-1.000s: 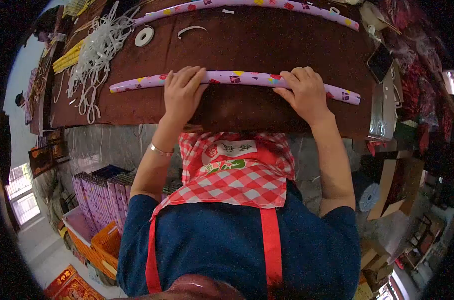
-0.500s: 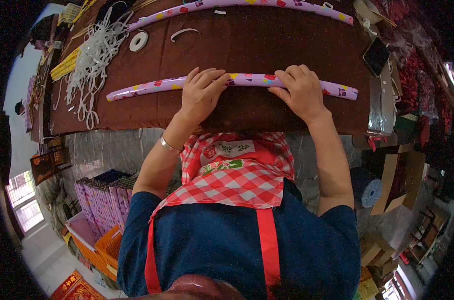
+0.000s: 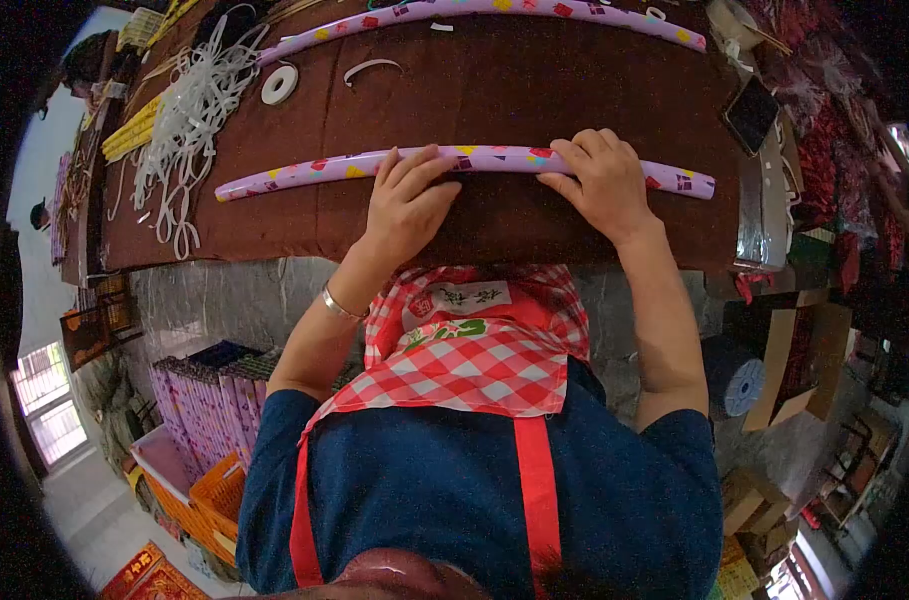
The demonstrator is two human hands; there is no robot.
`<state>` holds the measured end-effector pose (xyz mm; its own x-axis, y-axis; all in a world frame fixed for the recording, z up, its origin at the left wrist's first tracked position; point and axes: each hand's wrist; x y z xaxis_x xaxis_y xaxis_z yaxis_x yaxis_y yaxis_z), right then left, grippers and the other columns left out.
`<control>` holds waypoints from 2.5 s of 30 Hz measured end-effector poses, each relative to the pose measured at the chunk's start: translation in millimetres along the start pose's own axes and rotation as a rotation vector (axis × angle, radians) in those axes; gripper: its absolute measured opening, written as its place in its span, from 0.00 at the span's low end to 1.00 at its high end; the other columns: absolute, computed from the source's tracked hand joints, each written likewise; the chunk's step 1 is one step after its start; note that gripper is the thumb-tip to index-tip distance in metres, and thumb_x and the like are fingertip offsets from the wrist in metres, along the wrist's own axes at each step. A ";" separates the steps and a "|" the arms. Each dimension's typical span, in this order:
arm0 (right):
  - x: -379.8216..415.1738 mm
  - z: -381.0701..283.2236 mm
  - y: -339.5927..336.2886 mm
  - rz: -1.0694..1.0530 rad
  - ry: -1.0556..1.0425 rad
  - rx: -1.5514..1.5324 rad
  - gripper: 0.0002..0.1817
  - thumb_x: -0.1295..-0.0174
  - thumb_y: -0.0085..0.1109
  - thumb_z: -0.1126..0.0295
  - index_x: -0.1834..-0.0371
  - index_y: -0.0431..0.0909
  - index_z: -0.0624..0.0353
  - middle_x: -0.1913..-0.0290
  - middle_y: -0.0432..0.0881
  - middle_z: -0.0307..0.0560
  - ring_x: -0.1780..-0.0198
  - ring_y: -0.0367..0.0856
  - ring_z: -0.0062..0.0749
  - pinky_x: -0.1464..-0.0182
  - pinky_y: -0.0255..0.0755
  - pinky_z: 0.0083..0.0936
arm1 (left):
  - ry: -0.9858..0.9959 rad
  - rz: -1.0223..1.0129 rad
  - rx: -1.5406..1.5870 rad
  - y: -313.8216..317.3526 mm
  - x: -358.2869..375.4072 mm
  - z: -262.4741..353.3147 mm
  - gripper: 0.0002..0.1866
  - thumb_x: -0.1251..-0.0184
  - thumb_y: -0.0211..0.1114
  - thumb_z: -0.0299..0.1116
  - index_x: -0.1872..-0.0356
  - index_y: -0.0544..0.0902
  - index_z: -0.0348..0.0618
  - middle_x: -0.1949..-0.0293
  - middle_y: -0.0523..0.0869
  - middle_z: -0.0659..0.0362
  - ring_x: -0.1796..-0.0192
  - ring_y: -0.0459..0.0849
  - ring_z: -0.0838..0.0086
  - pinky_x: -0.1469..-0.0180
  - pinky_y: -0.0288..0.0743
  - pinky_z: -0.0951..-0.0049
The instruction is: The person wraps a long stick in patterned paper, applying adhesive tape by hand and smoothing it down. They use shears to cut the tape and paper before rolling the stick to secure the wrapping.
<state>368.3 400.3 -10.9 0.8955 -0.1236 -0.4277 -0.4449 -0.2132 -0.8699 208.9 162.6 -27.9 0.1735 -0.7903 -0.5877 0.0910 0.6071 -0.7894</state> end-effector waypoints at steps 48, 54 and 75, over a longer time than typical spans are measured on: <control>-14.6 -43.9 22.2 -0.013 -0.068 0.195 0.29 0.47 0.69 0.59 0.42 0.75 0.55 0.50 0.77 0.44 0.45 0.73 0.40 0.38 0.62 0.52 | -0.177 -0.008 -0.200 -8.6 -7.8 -12.9 0.23 0.49 0.73 0.36 0.48 0.83 0.55 0.52 0.82 0.67 0.48 0.79 0.71 0.41 0.64 0.49; -22.8 -67.8 44.3 -0.019 -0.056 0.159 0.31 0.46 0.67 0.63 0.38 0.72 0.59 0.43 0.77 0.45 0.41 0.73 0.38 0.37 0.61 0.59 | -0.230 -0.047 -0.276 -22.9 8.1 -30.4 0.21 0.47 0.72 0.36 0.49 0.84 0.60 0.52 0.82 0.69 0.48 0.80 0.73 0.40 0.64 0.47; 12.0 3.3 4.0 -0.046 0.044 0.269 0.27 0.41 0.64 0.53 0.41 0.76 0.54 0.53 0.75 0.43 0.47 0.71 0.40 0.36 0.58 0.55 | -0.246 -0.039 -0.223 -5.1 -1.8 -9.6 0.23 0.46 0.71 0.33 0.45 0.82 0.52 0.46 0.81 0.63 0.40 0.78 0.67 0.37 0.65 0.44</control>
<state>377.3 401.1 -20.3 0.9103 -0.1625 -0.3806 -0.3786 0.0447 -0.9245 198.8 160.2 -24.6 0.4085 -0.7518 -0.5175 -0.1099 0.5223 -0.8456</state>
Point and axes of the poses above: each hand's wrist, its own x-axis away from the middle knuckle, its own y-axis out of the palm, z = x × y
